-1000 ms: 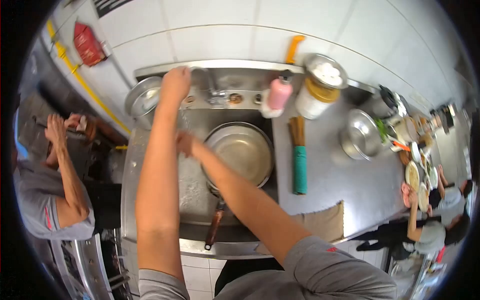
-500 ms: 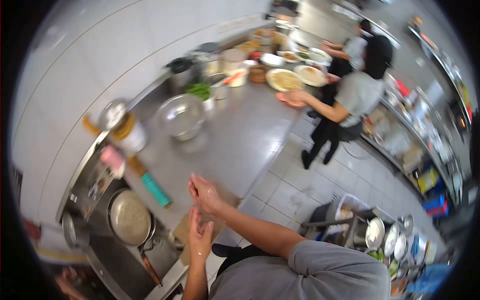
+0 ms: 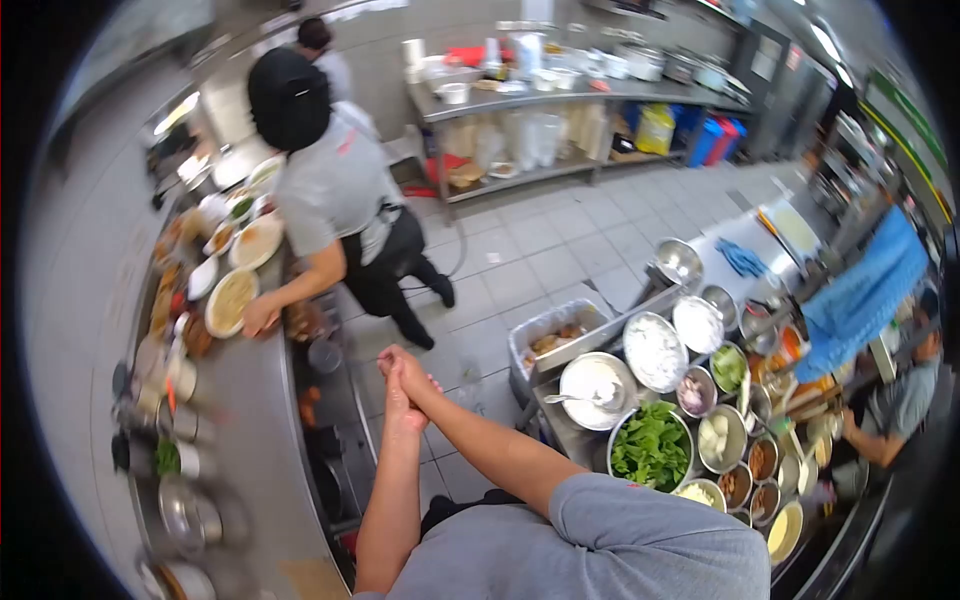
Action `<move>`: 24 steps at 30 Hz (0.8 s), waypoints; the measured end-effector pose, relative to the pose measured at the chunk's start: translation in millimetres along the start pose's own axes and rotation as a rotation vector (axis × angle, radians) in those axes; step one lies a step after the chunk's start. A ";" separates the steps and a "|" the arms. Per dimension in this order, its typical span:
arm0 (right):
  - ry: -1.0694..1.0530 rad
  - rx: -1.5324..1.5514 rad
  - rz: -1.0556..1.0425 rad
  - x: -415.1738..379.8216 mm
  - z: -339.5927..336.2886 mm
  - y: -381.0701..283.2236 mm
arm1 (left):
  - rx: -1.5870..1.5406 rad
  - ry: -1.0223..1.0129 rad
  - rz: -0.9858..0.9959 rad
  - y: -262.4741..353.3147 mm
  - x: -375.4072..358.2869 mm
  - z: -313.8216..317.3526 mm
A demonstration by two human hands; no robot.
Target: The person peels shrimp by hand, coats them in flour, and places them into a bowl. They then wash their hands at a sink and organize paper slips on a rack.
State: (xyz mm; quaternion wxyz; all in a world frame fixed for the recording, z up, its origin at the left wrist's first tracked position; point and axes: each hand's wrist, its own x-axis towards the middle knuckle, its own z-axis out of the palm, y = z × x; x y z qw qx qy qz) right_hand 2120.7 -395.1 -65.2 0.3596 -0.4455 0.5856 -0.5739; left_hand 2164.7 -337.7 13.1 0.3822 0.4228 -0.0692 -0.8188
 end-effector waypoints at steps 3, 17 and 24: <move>-0.020 -0.126 0.044 24.4 -52.8 21.9 | -0.006 -0.088 -0.183 -7.2 59.3 25.8; 0.200 -0.882 0.527 175.9 -230.2 89.6 | 1.283 -0.487 -0.259 -35.4 332.5 156.4; 0.516 -1.057 0.370 241.2 -280.4 96.2 | 1.567 -0.827 -0.297 -60.6 441.8 260.8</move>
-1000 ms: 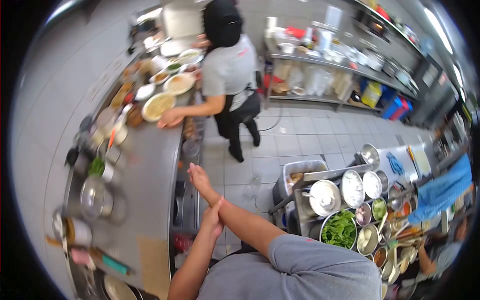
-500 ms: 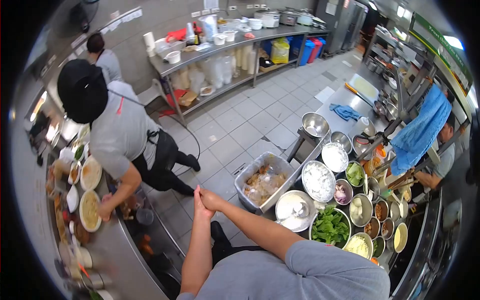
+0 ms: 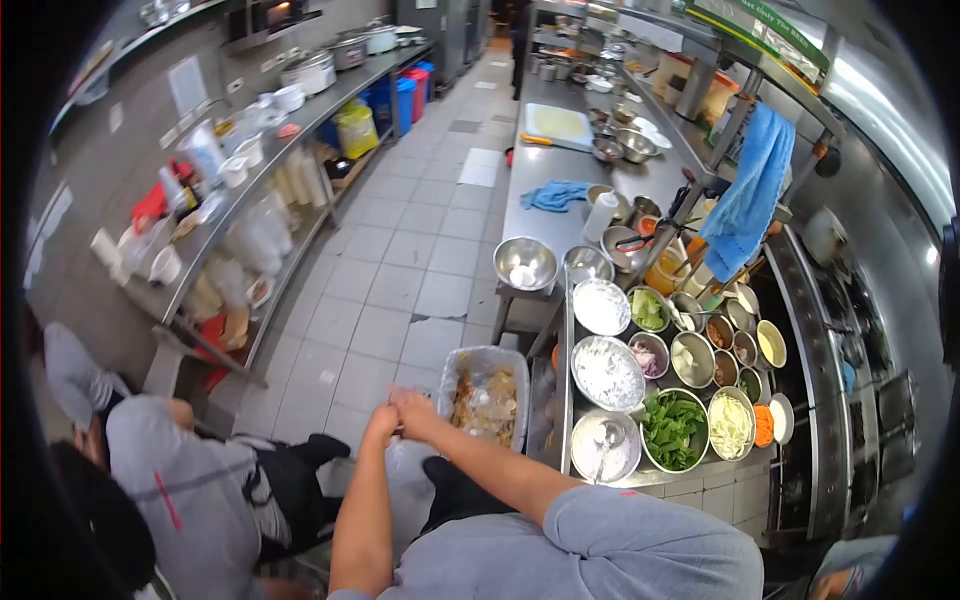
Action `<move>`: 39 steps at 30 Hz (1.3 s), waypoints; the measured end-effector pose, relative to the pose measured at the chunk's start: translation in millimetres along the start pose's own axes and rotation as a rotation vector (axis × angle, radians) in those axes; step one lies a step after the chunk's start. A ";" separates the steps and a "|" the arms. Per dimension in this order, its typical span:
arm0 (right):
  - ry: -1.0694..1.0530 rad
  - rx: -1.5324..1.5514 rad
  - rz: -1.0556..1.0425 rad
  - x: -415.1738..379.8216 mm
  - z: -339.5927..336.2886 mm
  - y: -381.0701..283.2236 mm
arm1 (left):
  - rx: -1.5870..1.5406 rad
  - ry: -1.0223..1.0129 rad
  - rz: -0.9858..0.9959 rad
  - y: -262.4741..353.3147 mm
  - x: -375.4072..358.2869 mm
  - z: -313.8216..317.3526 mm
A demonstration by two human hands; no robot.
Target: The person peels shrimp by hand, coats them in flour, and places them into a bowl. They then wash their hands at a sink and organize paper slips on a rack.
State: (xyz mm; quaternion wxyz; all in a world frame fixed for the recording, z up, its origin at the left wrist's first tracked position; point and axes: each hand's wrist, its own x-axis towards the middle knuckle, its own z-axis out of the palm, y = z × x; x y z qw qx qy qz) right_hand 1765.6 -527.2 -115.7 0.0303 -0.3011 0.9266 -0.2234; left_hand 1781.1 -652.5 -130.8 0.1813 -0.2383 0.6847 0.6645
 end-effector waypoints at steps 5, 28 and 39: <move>-0.186 0.429 -0.012 73.2 -33.0 3.8 | 0.125 -0.543 -0.222 42.6 70.8 -40.2; 0.122 0.785 0.684 309.5 -89.1 240.5 | -0.107 -0.049 -0.135 215.9 515.7 -176.8; -0.069 1.129 0.737 387.3 -216.2 264.9 | 0.223 -0.066 -0.529 214.1 613.6 -289.4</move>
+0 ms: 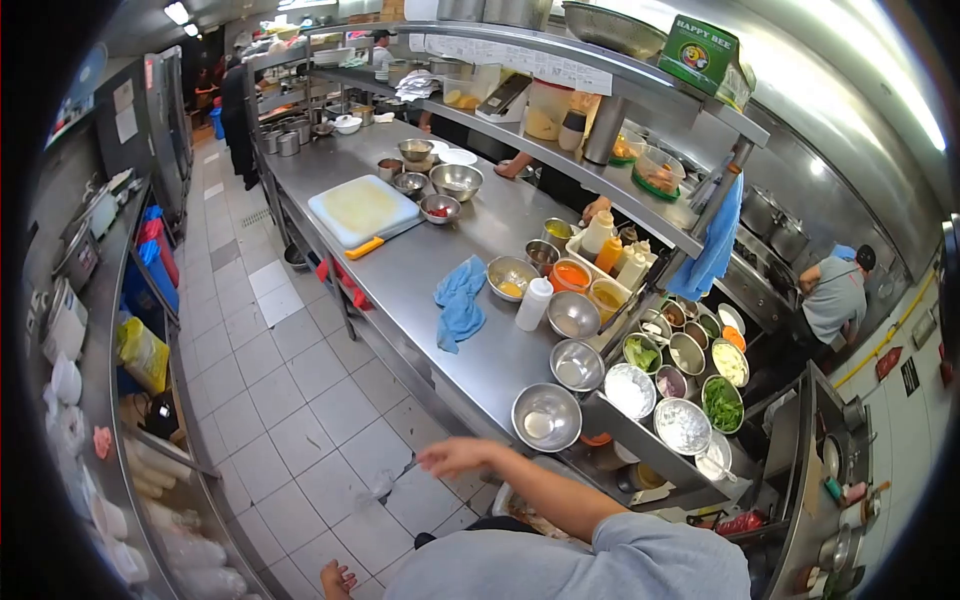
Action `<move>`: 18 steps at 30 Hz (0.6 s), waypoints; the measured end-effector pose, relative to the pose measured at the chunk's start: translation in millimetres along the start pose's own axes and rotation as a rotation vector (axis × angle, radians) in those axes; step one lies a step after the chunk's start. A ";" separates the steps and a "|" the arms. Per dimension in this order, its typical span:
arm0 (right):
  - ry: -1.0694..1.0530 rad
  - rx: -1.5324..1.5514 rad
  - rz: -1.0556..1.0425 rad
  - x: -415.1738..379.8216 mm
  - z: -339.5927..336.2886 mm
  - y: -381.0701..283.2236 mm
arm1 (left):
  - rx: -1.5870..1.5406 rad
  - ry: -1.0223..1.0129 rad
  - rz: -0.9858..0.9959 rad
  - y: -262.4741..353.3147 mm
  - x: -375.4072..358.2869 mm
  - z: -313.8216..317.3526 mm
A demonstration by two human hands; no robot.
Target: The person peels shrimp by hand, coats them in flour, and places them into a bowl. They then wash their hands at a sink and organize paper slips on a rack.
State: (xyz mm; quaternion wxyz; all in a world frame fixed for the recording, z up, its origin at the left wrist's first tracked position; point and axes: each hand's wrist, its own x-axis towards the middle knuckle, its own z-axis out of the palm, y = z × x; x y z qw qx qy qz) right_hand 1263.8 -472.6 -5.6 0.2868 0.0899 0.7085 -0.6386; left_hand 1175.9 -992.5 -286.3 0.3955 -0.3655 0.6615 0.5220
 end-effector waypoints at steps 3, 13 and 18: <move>0.349 0.220 -0.310 -39.7 -71.1 -81.8 | -0.051 -0.049 0.073 65.4 23.0 -2.4; 1.615 0.457 -1.082 -222.3 -354.2 -323.1 | -0.267 -0.186 0.363 312.5 93.1 64.1; 1.569 0.462 -1.123 -175.7 -386.8 -338.0 | -0.322 -0.441 0.465 472.6 53.2 161.0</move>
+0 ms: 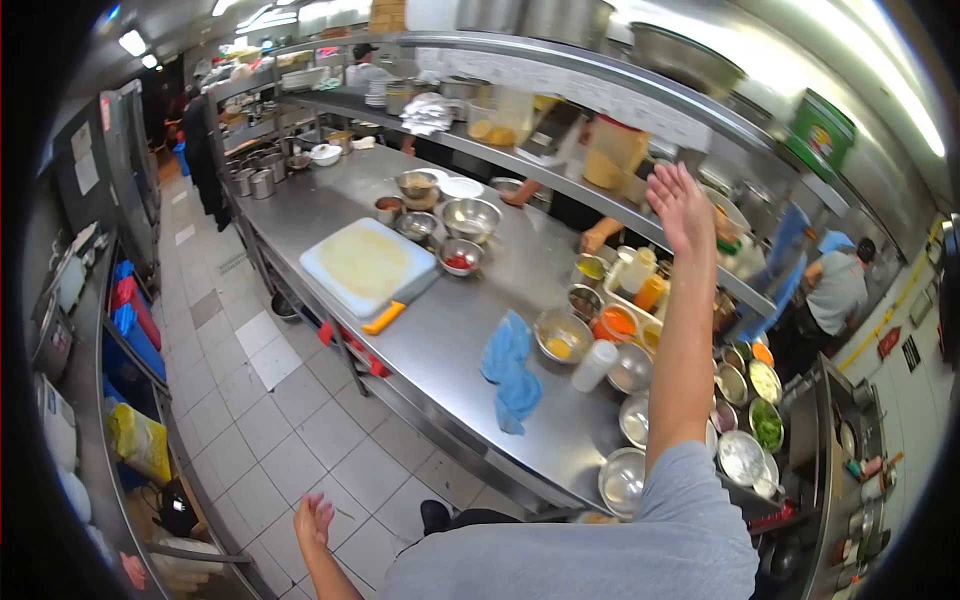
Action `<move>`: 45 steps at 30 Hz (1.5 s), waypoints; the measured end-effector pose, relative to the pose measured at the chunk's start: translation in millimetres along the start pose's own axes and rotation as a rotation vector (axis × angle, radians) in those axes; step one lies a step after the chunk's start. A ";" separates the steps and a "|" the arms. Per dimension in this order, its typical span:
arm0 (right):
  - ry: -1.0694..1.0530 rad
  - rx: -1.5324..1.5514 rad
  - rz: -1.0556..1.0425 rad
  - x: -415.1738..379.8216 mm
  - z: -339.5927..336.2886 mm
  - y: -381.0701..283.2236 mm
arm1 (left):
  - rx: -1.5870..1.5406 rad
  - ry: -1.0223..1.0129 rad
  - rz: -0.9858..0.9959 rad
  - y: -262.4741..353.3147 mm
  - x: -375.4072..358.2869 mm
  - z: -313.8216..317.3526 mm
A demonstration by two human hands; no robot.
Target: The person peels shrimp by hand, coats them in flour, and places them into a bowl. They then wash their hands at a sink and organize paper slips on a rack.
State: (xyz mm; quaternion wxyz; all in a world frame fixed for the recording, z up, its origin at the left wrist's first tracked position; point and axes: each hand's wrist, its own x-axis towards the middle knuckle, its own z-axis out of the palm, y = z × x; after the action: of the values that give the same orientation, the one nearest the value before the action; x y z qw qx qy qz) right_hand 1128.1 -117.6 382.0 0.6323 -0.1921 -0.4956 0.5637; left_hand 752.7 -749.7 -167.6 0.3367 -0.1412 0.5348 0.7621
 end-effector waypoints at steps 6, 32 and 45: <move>-0.403 -0.005 0.147 -13.3 121.7 64.5 | 0.286 -0.360 0.356 222.3 39.6 283.6; 0.395 0.352 -0.136 223.9 426.6 270.5 | 0.116 -1.338 0.341 508.6 176.2 889.7; 0.198 0.285 -0.260 212.8 420.8 295.3 | 0.297 -1.379 0.597 484.5 162.7 912.7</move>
State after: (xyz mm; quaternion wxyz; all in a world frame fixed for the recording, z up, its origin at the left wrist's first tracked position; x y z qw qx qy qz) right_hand 592.1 27.6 415.6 0.7660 -0.0896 -0.3669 0.5202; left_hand 443.9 42.4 441.9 0.3897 0.5636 0.3160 0.6563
